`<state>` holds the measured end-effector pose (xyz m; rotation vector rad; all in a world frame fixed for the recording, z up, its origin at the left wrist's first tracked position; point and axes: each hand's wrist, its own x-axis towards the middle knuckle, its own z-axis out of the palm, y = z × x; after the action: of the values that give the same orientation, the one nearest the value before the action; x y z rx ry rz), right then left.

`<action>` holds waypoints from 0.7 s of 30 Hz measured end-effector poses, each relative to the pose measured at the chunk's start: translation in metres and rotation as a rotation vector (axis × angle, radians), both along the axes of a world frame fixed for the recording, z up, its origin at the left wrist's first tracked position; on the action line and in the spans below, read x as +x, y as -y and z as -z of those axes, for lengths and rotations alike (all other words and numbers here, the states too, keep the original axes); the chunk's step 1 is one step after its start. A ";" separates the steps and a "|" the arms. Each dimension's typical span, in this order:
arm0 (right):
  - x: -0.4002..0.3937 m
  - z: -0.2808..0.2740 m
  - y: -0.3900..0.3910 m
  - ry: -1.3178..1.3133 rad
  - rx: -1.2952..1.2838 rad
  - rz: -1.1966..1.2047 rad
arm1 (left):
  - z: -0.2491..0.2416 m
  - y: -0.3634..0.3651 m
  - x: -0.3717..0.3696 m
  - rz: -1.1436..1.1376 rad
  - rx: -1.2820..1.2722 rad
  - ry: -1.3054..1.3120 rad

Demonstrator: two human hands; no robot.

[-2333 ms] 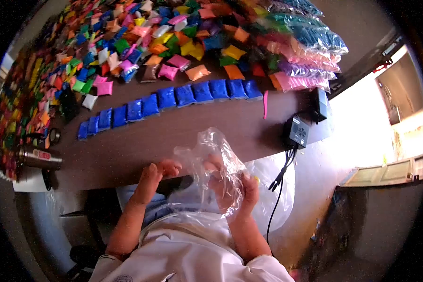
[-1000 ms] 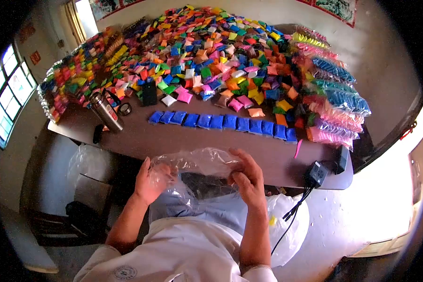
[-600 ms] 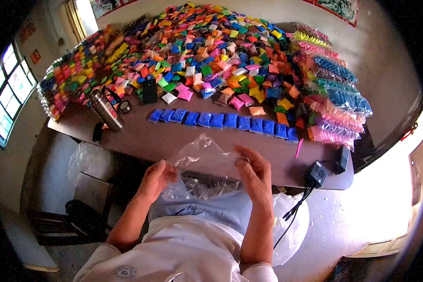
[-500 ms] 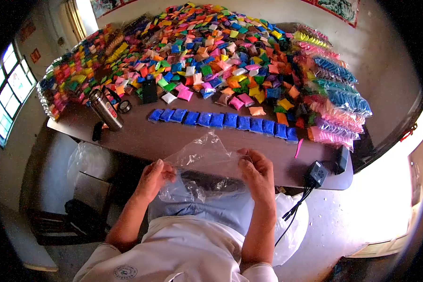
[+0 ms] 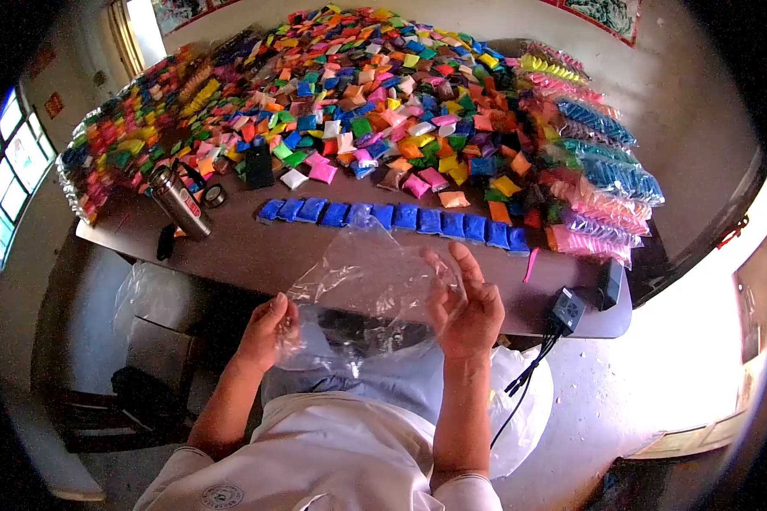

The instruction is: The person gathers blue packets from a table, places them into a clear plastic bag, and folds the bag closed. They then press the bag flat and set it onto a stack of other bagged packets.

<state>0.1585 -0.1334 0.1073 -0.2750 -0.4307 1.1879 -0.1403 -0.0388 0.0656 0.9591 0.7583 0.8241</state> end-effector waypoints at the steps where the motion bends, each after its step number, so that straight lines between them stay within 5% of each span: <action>1: 0.000 0.003 0.001 0.132 -0.010 0.046 | 0.000 0.000 0.001 0.002 0.000 0.002; 3: -0.004 0.008 0.003 0.263 -0.022 0.093 | -0.002 0.001 0.003 -0.027 -0.200 0.108; 5: -0.011 0.010 0.001 0.833 -0.129 0.294 | -0.001 0.002 0.007 -0.043 -0.278 0.135; 9: -0.019 0.009 -0.012 1.073 0.004 0.658 | 0.017 0.000 0.001 0.160 -0.364 0.201; 13: -0.002 0.001 -0.021 1.313 0.197 0.715 | 0.024 0.006 0.002 0.156 -0.354 0.174; 19: -0.015 -0.038 -0.011 1.205 0.082 0.461 | 0.032 0.008 0.001 0.151 -0.351 0.138; 21: -0.017 -0.040 -0.015 1.445 0.025 0.454 | 0.033 0.009 -0.001 0.183 -0.388 0.146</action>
<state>0.1417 -0.1189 0.1469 -1.1487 -1.5265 0.3573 -0.1416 -0.0478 0.0325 0.6034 0.6621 0.5539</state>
